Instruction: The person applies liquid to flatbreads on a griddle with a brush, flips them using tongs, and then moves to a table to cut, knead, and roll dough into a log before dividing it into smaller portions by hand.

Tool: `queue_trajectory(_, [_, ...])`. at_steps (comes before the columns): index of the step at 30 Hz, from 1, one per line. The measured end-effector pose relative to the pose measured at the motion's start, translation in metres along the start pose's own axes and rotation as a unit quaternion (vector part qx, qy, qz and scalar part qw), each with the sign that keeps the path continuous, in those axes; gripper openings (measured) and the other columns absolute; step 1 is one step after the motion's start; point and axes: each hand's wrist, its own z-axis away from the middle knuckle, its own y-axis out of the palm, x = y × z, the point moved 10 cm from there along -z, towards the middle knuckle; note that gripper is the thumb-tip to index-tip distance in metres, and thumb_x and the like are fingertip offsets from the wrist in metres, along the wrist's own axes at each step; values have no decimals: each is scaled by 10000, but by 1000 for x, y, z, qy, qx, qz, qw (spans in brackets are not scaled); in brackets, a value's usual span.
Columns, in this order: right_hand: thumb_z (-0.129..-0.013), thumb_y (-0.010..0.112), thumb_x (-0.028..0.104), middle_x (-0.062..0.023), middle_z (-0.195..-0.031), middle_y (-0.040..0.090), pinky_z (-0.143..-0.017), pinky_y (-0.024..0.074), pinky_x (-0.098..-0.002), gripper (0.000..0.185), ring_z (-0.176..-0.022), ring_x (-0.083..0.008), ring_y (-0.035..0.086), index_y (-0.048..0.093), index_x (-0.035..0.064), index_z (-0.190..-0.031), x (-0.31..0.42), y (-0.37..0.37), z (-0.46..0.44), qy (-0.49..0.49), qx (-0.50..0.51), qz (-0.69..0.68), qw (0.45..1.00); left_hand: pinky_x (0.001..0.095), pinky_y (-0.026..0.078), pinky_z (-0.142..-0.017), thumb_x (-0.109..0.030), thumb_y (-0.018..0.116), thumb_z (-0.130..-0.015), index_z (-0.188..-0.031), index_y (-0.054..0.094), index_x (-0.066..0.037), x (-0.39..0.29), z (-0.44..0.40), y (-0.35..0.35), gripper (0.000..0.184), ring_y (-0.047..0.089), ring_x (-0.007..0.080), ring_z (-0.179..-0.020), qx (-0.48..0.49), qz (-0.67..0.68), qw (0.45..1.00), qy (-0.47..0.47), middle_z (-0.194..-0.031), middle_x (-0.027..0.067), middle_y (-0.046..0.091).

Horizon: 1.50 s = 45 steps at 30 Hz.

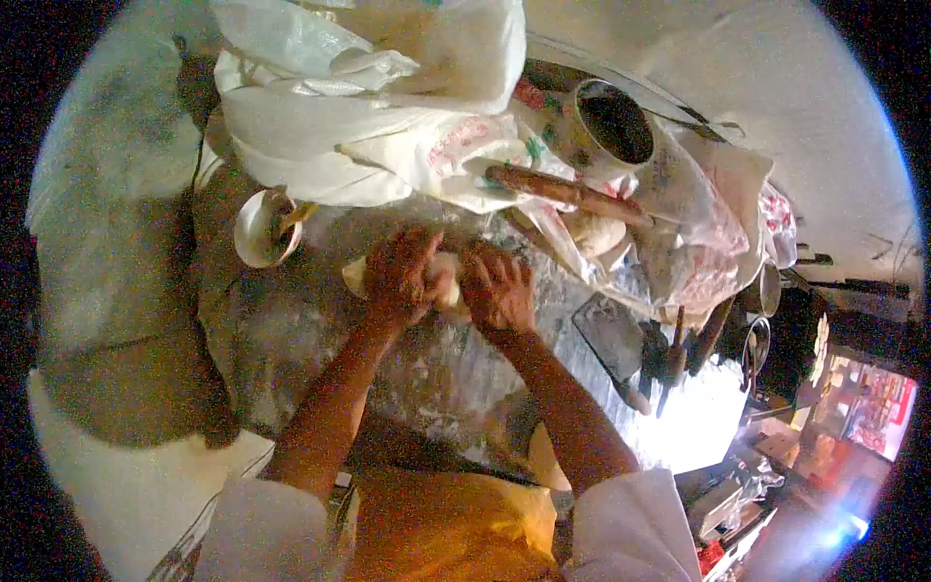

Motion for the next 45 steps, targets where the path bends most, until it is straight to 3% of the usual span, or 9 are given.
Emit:
queue_trajectory(9, [-781, 689, 128, -134, -1319, 558, -1043, 385, -614, 400, -1268, -366, 504, 658, 122, -1180, 83, 23, 242, -156, -4, 59, 986, 599, 349, -1104, -263, 730, -866, -1421, 524, -162, -49, 258, -60, 601, 541, 354, -1234, 94, 36, 994, 28, -1345, 130, 565])
queue_trajectory(14, [-759, 820, 287, -165, -1273, 569, -921, 430, -537, 562, -1162, -374, 560, 635, 118, -1262, 103, -35, 217, -112, -60, -26, 992, 594, 316, -1125, -234, 734, -850, -1364, 590, -125, -62, 212, -97, 545, 548, 358, -1206, -35, 60, 996, 48, -1229, 142, 606])
queue_trajectory(19, [-887, 700, 487, -214, -1462, 490, -1101, 339, -594, 734, -1326, -427, 464, 488, 50, -1438, 80, 3, 157, 7, -19, -49, 999, 608, 298, -1121, -432, 669, -902, -1352, 611, -110, -53, 163, -21, 556, 496, 379, -1302, 169, -7, 985, 28, -1369, 110, 583])
queue_trajectory(23, [-860, 716, 433, -143, -1470, 499, -1081, 331, -647, 567, -1351, -394, 453, 594, 164, -1344, 106, 51, 276, -137, 41, 64, 988, 629, 296, -1117, -567, 462, -1021, -1389, 572, -207, -69, 293, -56, 526, 460, 359, -1360, 90, -25, 995, 26, -1415, 68, 539])
queue_trajectory(26, [-797, 712, 531, -98, -1384, 520, -996, 333, -726, 491, -1264, -398, 461, 682, 335, -1246, 140, 75, 346, -215, 99, 66, 969, 639, 258, -1142, -486, 648, -931, -1462, 500, -209, -76, 346, -104, 617, 398, 354, -1410, 41, -37, 998, 22, -1470, 94, 476])
queue_trajectory(28, [-799, 729, 540, -113, -1429, 463, -992, 322, -729, 544, -1262, -405, 452, 639, 374, -1308, 156, 73, 322, -209, 122, 80, 967, 643, 249, -1147, -453, 715, -891, -1485, 476, -184, -60, 351, -113, 695, 385, 356, -1419, 22, -58, 998, 10, -1496, 107, 450])
queue_trajectory(30, [-822, 732, 503, -143, -1451, 447, -1004, 316, -734, 524, -1274, -418, 459, 629, 386, -1323, 172, 64, 270, -194, 78, 31, 977, 630, 245, -1152, -421, 794, -825, -1527, 406, -103, 9, 376, -80, 863, 366, 385, -1433, 218, -23, 937, -273, -1548, 148, 398])
queue_trajectory(35, [-799, 707, 594, -184, -1551, 408, -1079, 304, -695, 660, -1406, -397, 415, 581, 310, -1381, 208, 90, 108, -243, 56, 54, 967, 581, 175, -1212, -455, 755, -859, -1606, 243, -66, 94, 273, -93, 986, 314, 445, -1467, 59, 6, 956, -286, -1633, 250, 266])
queue_trajectory(45, [-775, 733, 588, -152, -1400, 542, -1116, 320, -621, 804, -1306, -392, 472, 524, 124, -1397, 185, 110, 6, -139, 80, -3, 987, 553, 395, -1061, -359, 654, -934, -1203, 584, -26, 133, 167, -94, 434, 508, 466, -1224, -106, 30, 984, -140, -1336, 239, 547])
